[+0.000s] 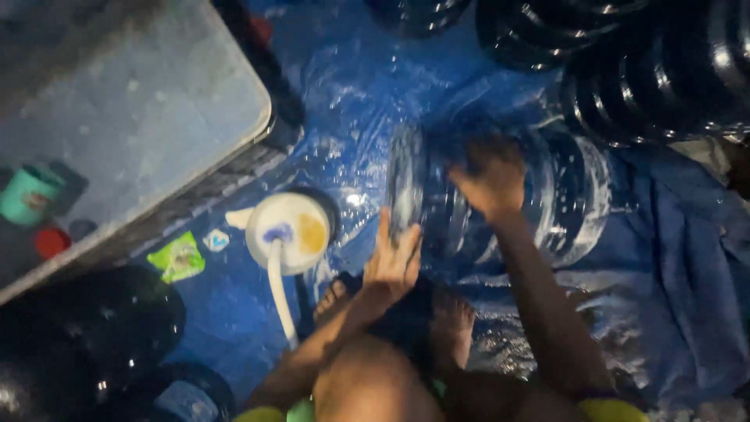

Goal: Scrubbing the exterior of a large plastic water jug with a soapy sponge to clean it.

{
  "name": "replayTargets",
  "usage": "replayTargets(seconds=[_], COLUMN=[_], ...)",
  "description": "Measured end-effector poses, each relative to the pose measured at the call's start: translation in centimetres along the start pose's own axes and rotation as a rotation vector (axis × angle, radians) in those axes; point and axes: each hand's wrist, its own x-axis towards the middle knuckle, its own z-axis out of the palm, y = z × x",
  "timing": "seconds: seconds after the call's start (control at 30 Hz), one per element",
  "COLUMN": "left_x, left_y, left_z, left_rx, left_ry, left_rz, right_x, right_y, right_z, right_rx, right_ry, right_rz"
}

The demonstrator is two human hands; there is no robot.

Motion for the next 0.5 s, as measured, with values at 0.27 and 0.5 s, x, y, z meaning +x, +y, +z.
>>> replayTargets(seconds=[0.27, 0.5], left_x=[15.5, 11.4], left_y=[-7.0, -0.2], left_z=[14.5, 3.5], left_rx=[-0.121, -0.180], left_ry=[-0.524, -0.228], left_rz=[-0.403, -0.087], right_x=[-6.0, -2.0], right_y=[-1.6, -0.8], right_z=[-0.7, 0.7], right_rx=[0.030, 0.095], right_ry=[0.319, 0.249], right_rz=[-0.106, -0.031])
